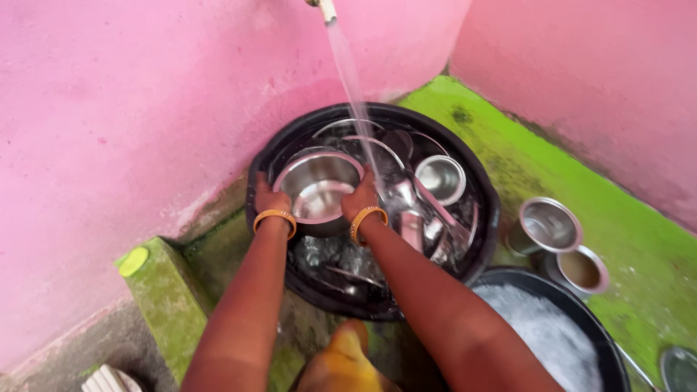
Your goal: The person washes various metal dishes, including plates, cups, and a colander, by scrubbing them with a sponge and rinsing them under a running tap.
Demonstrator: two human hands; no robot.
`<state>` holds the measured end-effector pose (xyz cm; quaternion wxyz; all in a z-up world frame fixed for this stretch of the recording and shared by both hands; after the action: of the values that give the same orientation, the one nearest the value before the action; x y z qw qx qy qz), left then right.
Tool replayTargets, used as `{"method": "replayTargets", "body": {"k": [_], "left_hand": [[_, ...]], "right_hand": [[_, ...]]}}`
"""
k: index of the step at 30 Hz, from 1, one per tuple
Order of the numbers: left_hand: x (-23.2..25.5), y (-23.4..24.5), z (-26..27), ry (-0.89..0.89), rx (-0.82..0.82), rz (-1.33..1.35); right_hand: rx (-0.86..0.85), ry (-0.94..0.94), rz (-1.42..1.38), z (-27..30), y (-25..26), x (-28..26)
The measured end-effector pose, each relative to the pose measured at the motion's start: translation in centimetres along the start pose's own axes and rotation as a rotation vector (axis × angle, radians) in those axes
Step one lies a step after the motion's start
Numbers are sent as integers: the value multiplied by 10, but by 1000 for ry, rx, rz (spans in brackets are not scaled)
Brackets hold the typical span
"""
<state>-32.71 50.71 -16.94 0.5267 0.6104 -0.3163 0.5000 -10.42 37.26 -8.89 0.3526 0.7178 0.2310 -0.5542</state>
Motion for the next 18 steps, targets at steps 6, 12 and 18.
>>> {"method": "replayTargets", "body": {"k": [6, 12, 18], "left_hand": [[-91, -91, -69, 80, -192, 33], [-95, -97, -84, 272, -257, -24], [-86, -88, -71, 343, -289, -112]], "right_hand": [[-281, -303, 419, -58, -34, 52], [-412, -311, 656, -96, -65, 79], [-367, -279, 655, -87, -57, 72]]}}
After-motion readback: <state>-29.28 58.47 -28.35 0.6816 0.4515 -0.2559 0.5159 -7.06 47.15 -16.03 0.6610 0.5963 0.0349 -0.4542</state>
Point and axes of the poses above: each hand's wrist, its own z-axis away from the middle knuckle, its own y-axis out of the back of the hand, x = y × z, the point moved 7 cm from there along -z, towards the middle knuckle, and after that the axes turned 11 degrees about -z, right-handed, at the moved point
